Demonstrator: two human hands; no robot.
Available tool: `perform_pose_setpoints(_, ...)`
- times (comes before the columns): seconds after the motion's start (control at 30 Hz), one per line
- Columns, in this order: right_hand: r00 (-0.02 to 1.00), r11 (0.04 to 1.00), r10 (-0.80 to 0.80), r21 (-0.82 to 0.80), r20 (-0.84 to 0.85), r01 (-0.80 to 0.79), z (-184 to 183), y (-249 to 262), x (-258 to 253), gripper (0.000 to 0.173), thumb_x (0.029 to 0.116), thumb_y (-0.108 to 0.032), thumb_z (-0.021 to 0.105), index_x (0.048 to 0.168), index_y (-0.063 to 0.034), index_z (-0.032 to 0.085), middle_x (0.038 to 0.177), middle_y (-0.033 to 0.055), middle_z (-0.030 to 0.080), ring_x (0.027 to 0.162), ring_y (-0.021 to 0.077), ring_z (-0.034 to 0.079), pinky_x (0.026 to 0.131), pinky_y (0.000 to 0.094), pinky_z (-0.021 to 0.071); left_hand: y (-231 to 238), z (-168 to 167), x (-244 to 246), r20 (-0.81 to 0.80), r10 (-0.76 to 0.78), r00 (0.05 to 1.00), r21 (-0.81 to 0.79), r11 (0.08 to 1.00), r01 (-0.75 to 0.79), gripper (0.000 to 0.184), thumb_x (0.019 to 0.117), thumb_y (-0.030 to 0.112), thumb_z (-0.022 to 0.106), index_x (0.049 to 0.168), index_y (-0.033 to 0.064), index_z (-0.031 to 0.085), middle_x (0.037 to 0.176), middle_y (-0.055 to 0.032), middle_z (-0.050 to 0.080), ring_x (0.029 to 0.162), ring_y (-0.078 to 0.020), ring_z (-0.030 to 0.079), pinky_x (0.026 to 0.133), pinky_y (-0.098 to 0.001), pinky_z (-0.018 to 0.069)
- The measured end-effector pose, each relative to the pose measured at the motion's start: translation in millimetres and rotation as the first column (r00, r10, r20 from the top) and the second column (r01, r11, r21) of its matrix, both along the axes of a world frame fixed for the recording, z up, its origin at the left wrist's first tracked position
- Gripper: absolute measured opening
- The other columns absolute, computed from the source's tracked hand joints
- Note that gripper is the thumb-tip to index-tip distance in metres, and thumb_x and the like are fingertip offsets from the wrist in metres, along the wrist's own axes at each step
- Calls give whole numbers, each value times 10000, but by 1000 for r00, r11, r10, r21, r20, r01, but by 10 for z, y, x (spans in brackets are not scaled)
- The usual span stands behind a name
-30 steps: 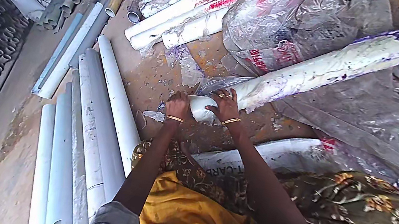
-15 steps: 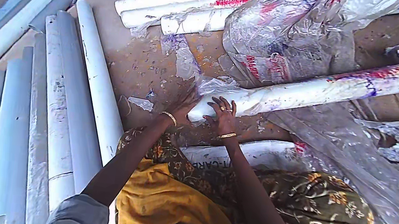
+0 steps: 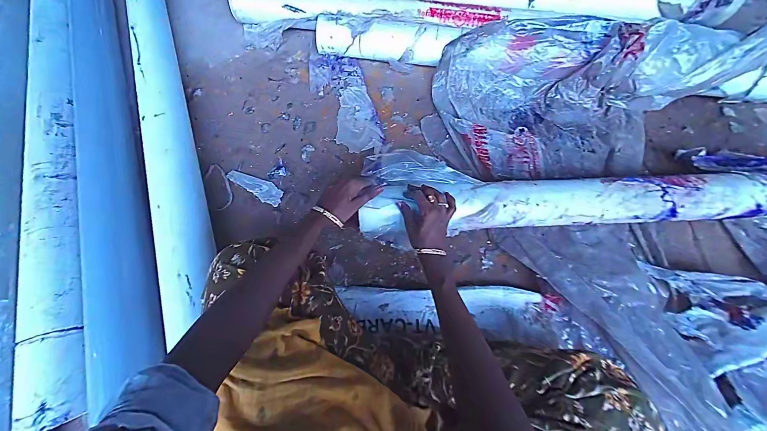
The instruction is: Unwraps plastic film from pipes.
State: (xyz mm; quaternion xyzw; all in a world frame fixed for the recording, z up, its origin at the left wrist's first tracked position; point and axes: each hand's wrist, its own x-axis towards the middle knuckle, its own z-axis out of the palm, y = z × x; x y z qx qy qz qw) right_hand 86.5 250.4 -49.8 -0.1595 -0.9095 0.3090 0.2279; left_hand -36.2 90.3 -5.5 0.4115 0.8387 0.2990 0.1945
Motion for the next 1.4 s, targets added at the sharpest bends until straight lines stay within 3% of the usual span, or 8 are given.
perform_pose_setpoints(0.13,996,995,-91,43,-7,91,35,-37,-149,248,943,-174,735,1043,52,751,1081,272,712,1124,495,622,1086,676,326,-148,-94,-22,105,-162,981,42,986,159,924,813,313,872,1550,6,407,1553,-204,473,1456,-298,441,1216,-450,317)
perform_pose_setpoints(0.33,992,993,-118,2,34,118,161,-86,-135,252,970,-182,711,1011,65,735,1039,276,702,1096,506,609,1037,665,365,68,-37,16,214,99,972,52,992,-113,624,942,254,765,1384,-120,532,1350,-296,612,1307,-382,579,1152,-505,395)
perform_pose_setpoints(0.53,987,982,-158,-102,41,161,213,-145,87,265,960,-107,696,883,146,687,860,300,683,914,473,654,1032,611,393,192,-107,56,102,13,995,74,997,-21,367,1067,207,554,1145,-134,666,1113,-312,685,1098,-448,655,998,-607,457)
perform_pose_setpoints(0.6,981,963,-166,-199,96,182,334,-178,150,297,997,-109,650,832,137,628,761,267,612,782,411,610,922,587,431,221,-1,137,34,13,999,27,1000,-14,357,1075,197,532,1093,-125,686,1060,-310,692,1062,-464,661,964,-624,459)
perform_pose_setpoints(0.7,981,897,-153,-400,115,187,512,-136,239,265,1050,-147,584,999,105,650,841,224,648,756,309,624,745,506,506,278,-2,197,38,57,998,125,990,-61,394,1063,201,558,1003,-170,674,958,-327,681,962,-462,664,924,-598,468)
perform_pose_setpoints(0.87,868,619,-490,-734,-81,281,650,-44,529,228,1066,-63,499,1204,96,588,1056,150,677,872,123,681,803,286,567,304,-158,166,173,88,981,206,971,-124,419,1055,247,590,952,-152,663,882,-285,667,858,-406,664,848,-585,499)
perform_pose_setpoints(1.03,857,685,-511,-630,-57,367,381,-286,1026,166,994,56,507,1056,171,609,834,105,692,690,26,653,692,192,560,339,-295,62,307,131,943,315,921,-230,329,1037,179,611,1014,-139,690,930,-250,710,867,-301,701,883,-495,542)
perform_pose_setpoints(1.4,977,908,-109,-381,184,173,83,-769,1005,228,970,23,578,1114,160,689,1017,286,727,914,317,726,880,418,564,281,-130,-32,318,347,882,245,869,-430,376,1052,238,596,1092,-126,682,1051,-291,698,1020,-389,678,976,-563,478)
